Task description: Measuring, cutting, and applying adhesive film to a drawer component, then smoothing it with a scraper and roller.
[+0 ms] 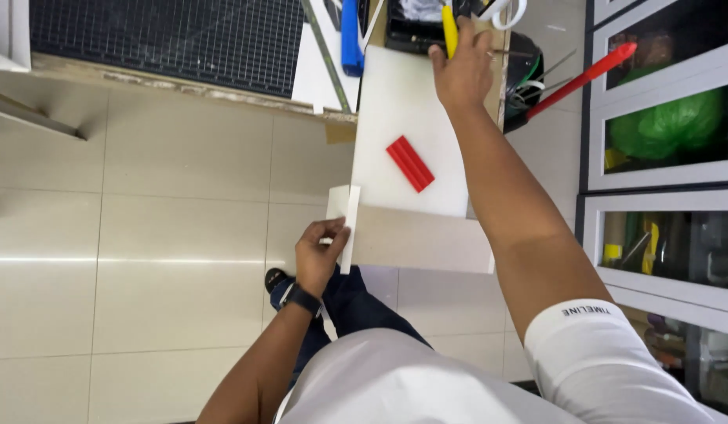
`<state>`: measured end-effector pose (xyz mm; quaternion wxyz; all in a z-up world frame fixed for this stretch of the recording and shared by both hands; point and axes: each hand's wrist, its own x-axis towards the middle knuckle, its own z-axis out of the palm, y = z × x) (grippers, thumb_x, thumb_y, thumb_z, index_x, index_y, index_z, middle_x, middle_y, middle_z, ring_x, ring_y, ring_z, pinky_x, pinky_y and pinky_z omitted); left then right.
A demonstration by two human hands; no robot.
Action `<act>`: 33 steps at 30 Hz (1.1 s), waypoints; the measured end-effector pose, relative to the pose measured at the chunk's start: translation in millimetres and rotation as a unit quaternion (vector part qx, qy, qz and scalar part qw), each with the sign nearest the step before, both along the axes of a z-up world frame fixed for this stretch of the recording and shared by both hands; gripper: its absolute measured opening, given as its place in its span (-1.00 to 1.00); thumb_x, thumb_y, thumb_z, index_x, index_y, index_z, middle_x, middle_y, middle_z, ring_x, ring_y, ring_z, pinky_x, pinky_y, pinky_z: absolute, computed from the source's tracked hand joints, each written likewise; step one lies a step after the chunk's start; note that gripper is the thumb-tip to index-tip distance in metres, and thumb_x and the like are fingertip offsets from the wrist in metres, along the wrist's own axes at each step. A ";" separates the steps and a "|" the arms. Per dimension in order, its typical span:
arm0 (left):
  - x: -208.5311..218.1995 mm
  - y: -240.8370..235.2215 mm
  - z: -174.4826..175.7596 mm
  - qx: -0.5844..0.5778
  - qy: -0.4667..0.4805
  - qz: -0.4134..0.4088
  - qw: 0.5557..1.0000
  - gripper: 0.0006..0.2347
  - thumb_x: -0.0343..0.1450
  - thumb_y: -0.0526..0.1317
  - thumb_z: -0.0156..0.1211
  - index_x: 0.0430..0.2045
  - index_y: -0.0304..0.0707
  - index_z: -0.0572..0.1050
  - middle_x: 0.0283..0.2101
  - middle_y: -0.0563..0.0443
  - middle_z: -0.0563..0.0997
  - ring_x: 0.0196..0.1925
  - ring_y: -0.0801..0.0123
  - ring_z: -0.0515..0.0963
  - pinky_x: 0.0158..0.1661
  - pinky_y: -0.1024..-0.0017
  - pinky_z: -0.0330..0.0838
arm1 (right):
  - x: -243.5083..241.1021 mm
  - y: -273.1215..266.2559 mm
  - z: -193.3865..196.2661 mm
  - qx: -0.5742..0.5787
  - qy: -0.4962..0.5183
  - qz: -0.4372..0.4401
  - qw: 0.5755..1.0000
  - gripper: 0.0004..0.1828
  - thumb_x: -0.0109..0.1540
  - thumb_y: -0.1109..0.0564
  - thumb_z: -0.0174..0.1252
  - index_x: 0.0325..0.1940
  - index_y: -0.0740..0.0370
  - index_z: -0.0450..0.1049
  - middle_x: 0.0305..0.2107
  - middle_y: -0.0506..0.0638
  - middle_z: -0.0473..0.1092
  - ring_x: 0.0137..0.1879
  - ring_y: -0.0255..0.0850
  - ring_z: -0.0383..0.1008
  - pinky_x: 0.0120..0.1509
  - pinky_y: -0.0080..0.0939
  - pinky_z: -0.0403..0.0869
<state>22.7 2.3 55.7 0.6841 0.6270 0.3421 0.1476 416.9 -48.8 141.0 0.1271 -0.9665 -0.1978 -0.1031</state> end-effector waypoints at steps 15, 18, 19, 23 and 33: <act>14.6 -2.0 28.7 -0.028 0.127 0.036 0.991 -0.87 0.32 -0.25 0.35 -0.31 -0.16 0.70 -0.22 0.16 0.73 -0.25 0.52 0.64 -0.30 0.57 0.56 | 208.6 78.2 -31.9 0.003 -0.046 0.004 0.999 -0.84 0.28 0.01 0.17 -0.19 0.03 0.62 -0.37 0.08 0.54 -0.24 0.18 0.59 -0.33 0.23 0.50; 12.7 -1.4 30.7 -0.044 0.150 0.028 0.987 -0.85 0.32 -0.24 0.36 -0.28 -0.14 0.69 -0.29 0.15 0.72 -0.34 0.49 0.65 -0.22 0.56 0.59 | 250.7 119.6 -64.2 -0.070 -0.071 0.008 0.995 -0.75 0.30 -0.05 0.20 -0.01 0.07 0.55 -0.25 0.12 0.48 -0.19 0.24 0.57 -0.34 0.30 0.50; 13.4 -1.1 32.1 -0.044 0.151 0.031 0.987 -0.85 0.32 -0.24 0.36 -0.28 -0.14 0.69 -0.29 0.15 0.72 -0.34 0.49 0.65 -0.22 0.56 0.59 | 260.6 125.4 -78.5 -0.069 -0.069 0.011 0.995 -0.75 0.30 -0.05 0.20 -0.01 0.07 0.55 -0.25 0.12 0.48 -0.19 0.24 0.57 -0.34 0.30 0.50; 19.6 -4.1 32.0 -0.043 0.159 0.037 0.986 -0.85 0.32 -0.25 0.33 -0.27 -0.15 0.67 -0.28 0.13 0.72 -0.30 0.46 0.67 -0.21 0.52 0.61 | 266.9 135.6 -100.7 -0.061 -0.095 0.121 0.986 -0.75 0.33 0.05 0.23 0.07 0.13 0.52 -0.22 0.22 0.46 -0.23 0.29 0.54 -0.36 0.29 0.51; 19.2 -0.4 27.3 0.035 0.184 -0.032 0.982 -0.84 0.37 -0.24 0.25 -0.20 -0.09 0.60 -0.25 0.19 0.66 -0.30 0.49 0.60 -0.24 0.51 0.55 | 217.2 66.6 34.0 -0.112 0.003 0.175 0.978 -0.75 0.29 -0.16 0.33 -0.02 -0.10 0.67 -0.18 0.03 0.58 -0.10 0.20 0.52 -0.14 0.27 0.40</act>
